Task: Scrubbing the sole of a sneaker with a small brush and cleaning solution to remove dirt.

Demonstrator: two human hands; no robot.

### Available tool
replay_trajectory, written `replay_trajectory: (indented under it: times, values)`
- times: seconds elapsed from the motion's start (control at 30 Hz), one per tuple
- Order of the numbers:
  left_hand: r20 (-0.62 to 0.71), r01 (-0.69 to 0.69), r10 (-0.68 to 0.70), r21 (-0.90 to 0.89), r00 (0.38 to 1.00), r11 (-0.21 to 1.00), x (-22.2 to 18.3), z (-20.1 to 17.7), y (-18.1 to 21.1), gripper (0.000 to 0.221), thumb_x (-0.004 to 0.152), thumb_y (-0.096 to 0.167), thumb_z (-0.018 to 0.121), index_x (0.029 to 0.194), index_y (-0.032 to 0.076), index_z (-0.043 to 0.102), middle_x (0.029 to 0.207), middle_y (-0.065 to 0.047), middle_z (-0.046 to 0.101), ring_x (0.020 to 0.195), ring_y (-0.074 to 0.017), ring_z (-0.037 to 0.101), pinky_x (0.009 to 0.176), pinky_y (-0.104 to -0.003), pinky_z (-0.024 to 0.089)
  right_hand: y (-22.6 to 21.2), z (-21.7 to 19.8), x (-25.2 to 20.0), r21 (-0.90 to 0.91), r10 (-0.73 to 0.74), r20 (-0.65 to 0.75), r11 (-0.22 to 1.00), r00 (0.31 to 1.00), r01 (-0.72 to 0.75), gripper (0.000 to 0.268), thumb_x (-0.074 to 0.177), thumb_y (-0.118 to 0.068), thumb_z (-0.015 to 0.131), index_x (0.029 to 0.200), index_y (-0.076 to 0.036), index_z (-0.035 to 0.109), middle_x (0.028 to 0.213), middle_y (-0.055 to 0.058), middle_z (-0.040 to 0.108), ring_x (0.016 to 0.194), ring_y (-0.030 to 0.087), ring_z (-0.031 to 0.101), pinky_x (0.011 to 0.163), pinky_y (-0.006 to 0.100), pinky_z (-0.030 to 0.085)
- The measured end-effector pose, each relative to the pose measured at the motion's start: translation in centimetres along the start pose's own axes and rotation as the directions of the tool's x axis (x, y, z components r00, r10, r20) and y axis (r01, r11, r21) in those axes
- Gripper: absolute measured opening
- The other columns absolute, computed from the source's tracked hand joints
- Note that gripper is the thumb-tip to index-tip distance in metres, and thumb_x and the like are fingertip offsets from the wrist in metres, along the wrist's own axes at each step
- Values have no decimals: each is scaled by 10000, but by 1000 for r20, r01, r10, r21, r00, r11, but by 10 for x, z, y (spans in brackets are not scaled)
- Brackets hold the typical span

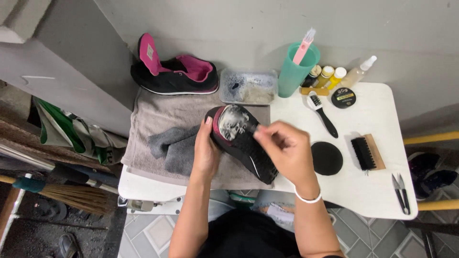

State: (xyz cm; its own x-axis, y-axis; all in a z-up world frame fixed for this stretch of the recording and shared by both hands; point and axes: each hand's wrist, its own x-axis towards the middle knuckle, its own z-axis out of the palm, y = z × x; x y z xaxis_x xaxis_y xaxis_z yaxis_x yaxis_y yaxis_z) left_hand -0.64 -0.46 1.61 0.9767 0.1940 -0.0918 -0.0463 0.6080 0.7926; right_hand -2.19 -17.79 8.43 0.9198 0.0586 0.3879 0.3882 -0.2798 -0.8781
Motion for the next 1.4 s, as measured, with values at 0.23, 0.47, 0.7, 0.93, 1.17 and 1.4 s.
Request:
replay_trajectory:
  times: [0.23, 0.47, 0.7, 0.93, 1.17, 1.4]
  values:
    - [-9, 10, -10, -4, 1000, 1000, 5, -4, -4, 413, 1037, 349, 527, 1288, 29, 594, 1228, -208, 656, 1154, -303, 632, 1044, -482, 477, -4, 0, 4, 57, -5, 62, 998, 998, 1, 94, 909, -46, 762, 817, -57, 750, 448, 68, 586, 419, 63, 429, 407, 207, 357]
    - [20, 11, -11, 41, 1000, 999, 11, -18, -12, 467, 1054, 362, 482, 1374, 26, 539, 1271, -225, 632, 1190, -329, 625, 1044, -492, 478, -2, -2, 2, 81, -49, 68, 996, 996, 44, 46, 880, 8, 769, 868, -33, 751, 500, 70, 626, 406, 68, 433, 400, 208, 351]
    - [9, 10, -10, 67, 1000, 998, 6, -7, -5, 485, 1048, 387, 494, 1368, 24, 531, 1285, -245, 609, 1218, -351, 597, 1059, -517, 461, -4, 5, 0, -3, -106, -24, 994, 994, 106, 68, 937, 22, 711, 877, -4, 731, 488, 76, 579, 381, 66, 422, 382, 207, 335]
    - [-22, 33, -32, 23, 999, 999, 3, -5, -3, 527, 1037, 375, 513, 1409, 2, 487, 1342, -248, 569, 1251, -342, 561, 1071, -525, 442, 16, 3, -7, 247, -7, 93, 969, 996, -16, 25, 903, 4, 743, 922, 5, 728, 482, 22, 575, 455, 17, 433, 409, 188, 360]
    - [-17, 56, -55, 47, 998, 997, 4, -5, -2, 557, 1042, 406, 485, 1426, 3, 465, 1317, -263, 568, 1238, -361, 577, 1051, -521, 459, 7, 6, -7, 49, -29, -17, 998, 999, 29, 78, 933, 26, 702, 860, 17, 728, 460, 89, 571, 388, 66, 423, 388, 217, 333]
    - [-40, 66, -65, 21, 997, 998, 8, -10, -6, 637, 1023, 410, 528, 1467, -27, 395, 1364, -287, 519, 1250, -364, 557, 1056, -547, 446, 20, 1, -10, 204, 44, 52, 977, 998, -54, 44, 950, -14, 700, 917, 10, 714, 475, 62, 584, 442, 36, 434, 414, 195, 333]
